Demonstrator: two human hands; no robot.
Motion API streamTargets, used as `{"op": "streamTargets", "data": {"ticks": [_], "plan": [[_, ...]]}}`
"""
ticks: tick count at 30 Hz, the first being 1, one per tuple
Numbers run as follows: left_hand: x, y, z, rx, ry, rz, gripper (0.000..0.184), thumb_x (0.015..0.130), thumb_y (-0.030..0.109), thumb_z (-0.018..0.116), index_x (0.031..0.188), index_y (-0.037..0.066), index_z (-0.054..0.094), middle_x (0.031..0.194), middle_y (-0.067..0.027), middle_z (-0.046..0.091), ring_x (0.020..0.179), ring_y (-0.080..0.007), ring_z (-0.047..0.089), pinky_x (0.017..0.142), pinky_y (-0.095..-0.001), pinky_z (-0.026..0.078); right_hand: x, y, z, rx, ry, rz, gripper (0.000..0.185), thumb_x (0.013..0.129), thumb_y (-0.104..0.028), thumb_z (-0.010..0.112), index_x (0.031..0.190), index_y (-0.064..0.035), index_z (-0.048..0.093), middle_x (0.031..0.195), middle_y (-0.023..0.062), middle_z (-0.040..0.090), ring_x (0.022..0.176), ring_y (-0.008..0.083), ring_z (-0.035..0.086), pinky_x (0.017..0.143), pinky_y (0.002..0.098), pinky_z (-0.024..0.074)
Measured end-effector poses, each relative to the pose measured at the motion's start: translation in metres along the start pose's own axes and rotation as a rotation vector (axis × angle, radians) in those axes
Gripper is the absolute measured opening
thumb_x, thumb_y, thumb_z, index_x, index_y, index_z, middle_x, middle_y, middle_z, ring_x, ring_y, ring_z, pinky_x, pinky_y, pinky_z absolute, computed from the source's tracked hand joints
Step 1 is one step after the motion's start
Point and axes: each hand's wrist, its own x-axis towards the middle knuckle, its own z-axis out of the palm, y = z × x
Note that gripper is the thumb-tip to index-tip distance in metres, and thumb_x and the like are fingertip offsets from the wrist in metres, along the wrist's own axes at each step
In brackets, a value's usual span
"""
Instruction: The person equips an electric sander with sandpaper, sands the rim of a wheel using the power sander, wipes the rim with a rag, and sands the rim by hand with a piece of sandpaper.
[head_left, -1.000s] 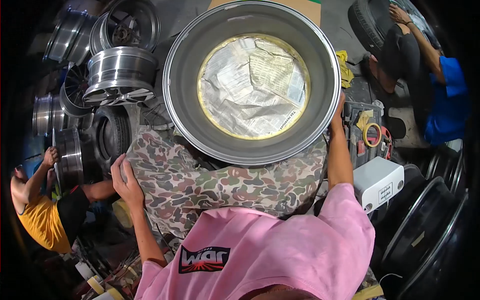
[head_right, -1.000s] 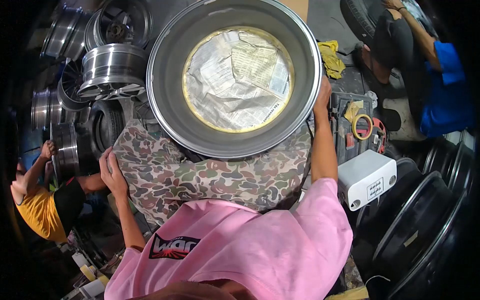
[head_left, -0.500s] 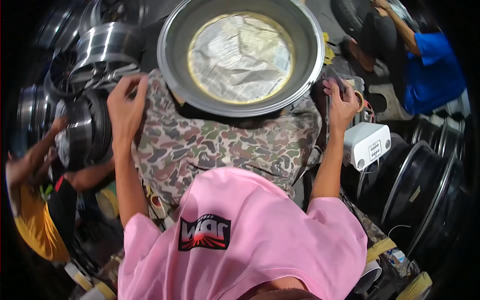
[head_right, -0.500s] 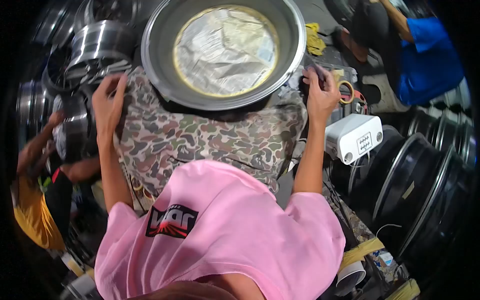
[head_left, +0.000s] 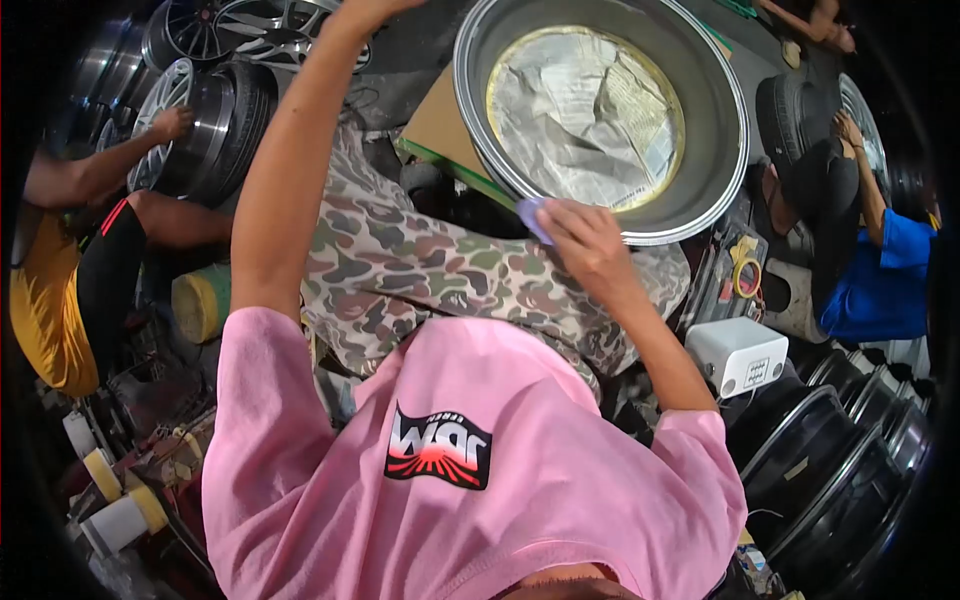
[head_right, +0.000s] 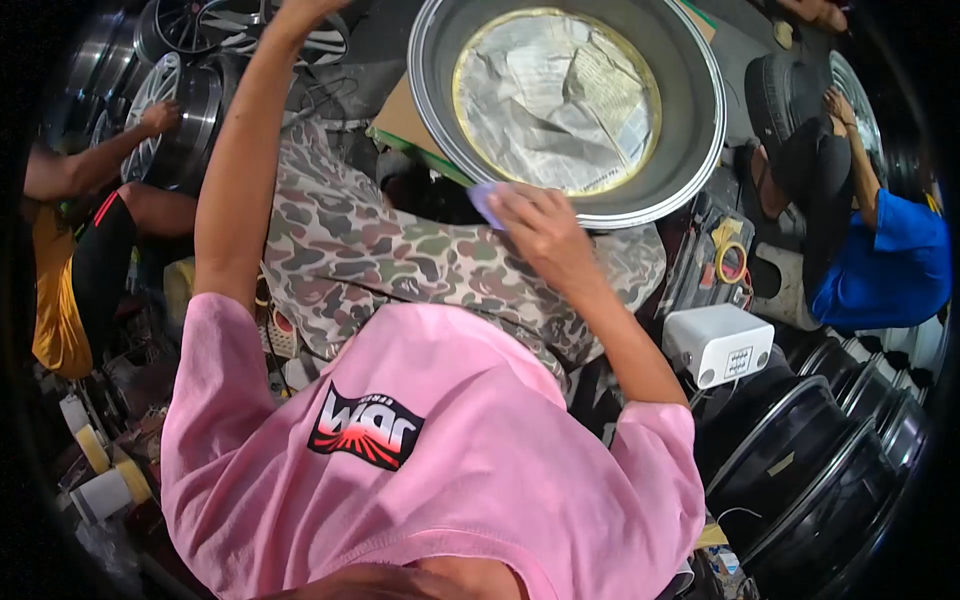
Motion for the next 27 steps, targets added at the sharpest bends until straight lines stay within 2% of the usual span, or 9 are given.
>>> {"op": "streamTargets", "data": {"ticks": [1, 4, 7, 11, 14, 15, 19, 22, 27], "plan": [[0.005, -0.031, 0.015, -0.148, -0.062, -0.049, 0.028, 0.092, 0.026, 0.071, 0.084, 0.0, 0.077, 0.069, -0.0101, 0.073, 0.065, -0.0193, 0.069, 0.066, -0.0345, 0.054, 0.027, -0.003, 0.017, -0.03, 0.006, 0.001, 0.04, 0.081, -0.006, 0.068, 0.119, 0.0018, 0.07, 0.126, 0.0091, 0.066, 0.111, 0.0266, 0.063, 0.09, 0.0391, 0.049], [0.005, -0.093, 0.049, 0.045, -0.239, -0.055, 0.032, 0.093, 0.028, 0.071, 0.081, -0.002, 0.076, 0.071, -0.0108, 0.074, 0.063, -0.0188, 0.069, 0.062, -0.0346, 0.054, 0.115, -0.012, 0.059, -0.068, -0.112, 0.137, 0.037, 0.083, -0.006, 0.064, 0.119, 0.0039, 0.069, 0.127, 0.0109, 0.062, 0.116, 0.0277, 0.06, 0.09, 0.0374, 0.0497], [0.0, -0.076, 0.044, -0.013, -0.538, -0.422, 0.034, 0.095, 0.027, 0.07, 0.082, -0.004, 0.076, 0.07, -0.0109, 0.074, 0.059, -0.0176, 0.068, 0.056, -0.0343, 0.055, 0.13, -0.014, 0.064, -0.077, -0.16, 0.152, 0.037, 0.084, -0.007, 0.063, 0.118, 0.0048, 0.069, 0.125, 0.0132, 0.061, 0.116, 0.0296, 0.059, 0.091, 0.0372, 0.0505], [0.01, -0.115, 0.083, -0.334, -0.737, -0.494, 0.029, 0.095, 0.022, 0.069, 0.08, -0.002, 0.075, 0.069, -0.012, 0.073, 0.056, -0.0197, 0.068, 0.051, -0.0355, 0.057, 0.04, -0.011, 0.012, -0.033, -0.138, -0.1, 0.039, 0.085, -0.005, 0.064, 0.122, 0.0069, 0.067, 0.127, 0.0145, 0.06, 0.11, 0.0334, 0.061, 0.088, 0.0416, 0.0548], [0.016, -0.126, 0.099, -0.274, -0.761, -0.535, 0.028, 0.096, 0.019, 0.069, 0.08, -0.002, 0.075, 0.071, -0.0134, 0.073, 0.058, -0.0201, 0.07, 0.051, -0.0355, 0.058, 0.053, 0.004, 0.009, -0.045, -0.173, -0.204, 0.042, 0.086, -0.004, 0.065, 0.127, 0.0051, 0.066, 0.126, 0.0145, 0.06, 0.106, 0.0321, 0.063, 0.086, 0.0422, 0.0557], [0.024, -0.167, 0.125, -0.416, -0.797, -0.477, 0.027, 0.098, 0.017, 0.068, 0.082, -0.003, 0.075, 0.073, -0.0133, 0.074, 0.061, -0.0198, 0.071, 0.052, -0.0342, 0.059, 0.09, -0.004, 0.014, 0.028, -0.111, -0.144, 0.033, 0.085, -0.005, 0.065, 0.116, 0.0049, 0.069, 0.118, 0.0145, 0.06, 0.098, 0.0313, 0.063, 0.083, 0.0419, 0.055], [0.01, -0.138, 0.089, -0.43, -0.723, -0.5, 0.028, 0.101, 0.019, 0.068, 0.087, -0.004, 0.076, 0.075, -0.013, 0.074, 0.061, -0.0192, 0.071, 0.055, -0.0351, 0.061, 0.197, 0.023, 0.08, -0.065, -0.012, -0.057, 0.012, 0.088, -0.006, 0.062, 0.097, 0.0023, 0.063, 0.104, 0.0129, 0.057, 0.095, 0.0306, 0.058, 0.077, 0.0422, 0.0528], [0.009, -0.139, 0.09, -0.441, -0.704, -0.473, 0.026, 0.101, 0.018, 0.069, 0.088, -0.004, 0.076, 0.076, -0.0141, 0.075, 0.061, -0.02, 0.071, 0.056, -0.0357, 0.062, 0.173, 0.017, 0.068, -0.061, -0.162, -0.09, 0.016, 0.091, -0.006, 0.061, 0.104, 0.003, 0.065, 0.105, 0.0114, 0.057, 0.101, 0.0299, 0.057, 0.081, 0.0422, 0.0536], [0.024, -0.162, 0.111, -0.522, -0.809, -0.503, 0.026, 0.1, 0.017, 0.07, 0.089, -0.006, 0.076, 0.077, -0.0161, 0.075, 0.063, -0.0223, 0.072, 0.058, -0.037, 0.063, 0.035, -0.004, -0.009, 0.073, -0.293, -0.093, 0.036, 0.089, -0.004, 0.062, 0.123, 0.0069, 0.067, 0.124, 0.0119, 0.061, 0.113, 0.031, 0.062, 0.093, 0.0396, 0.0553]]}}
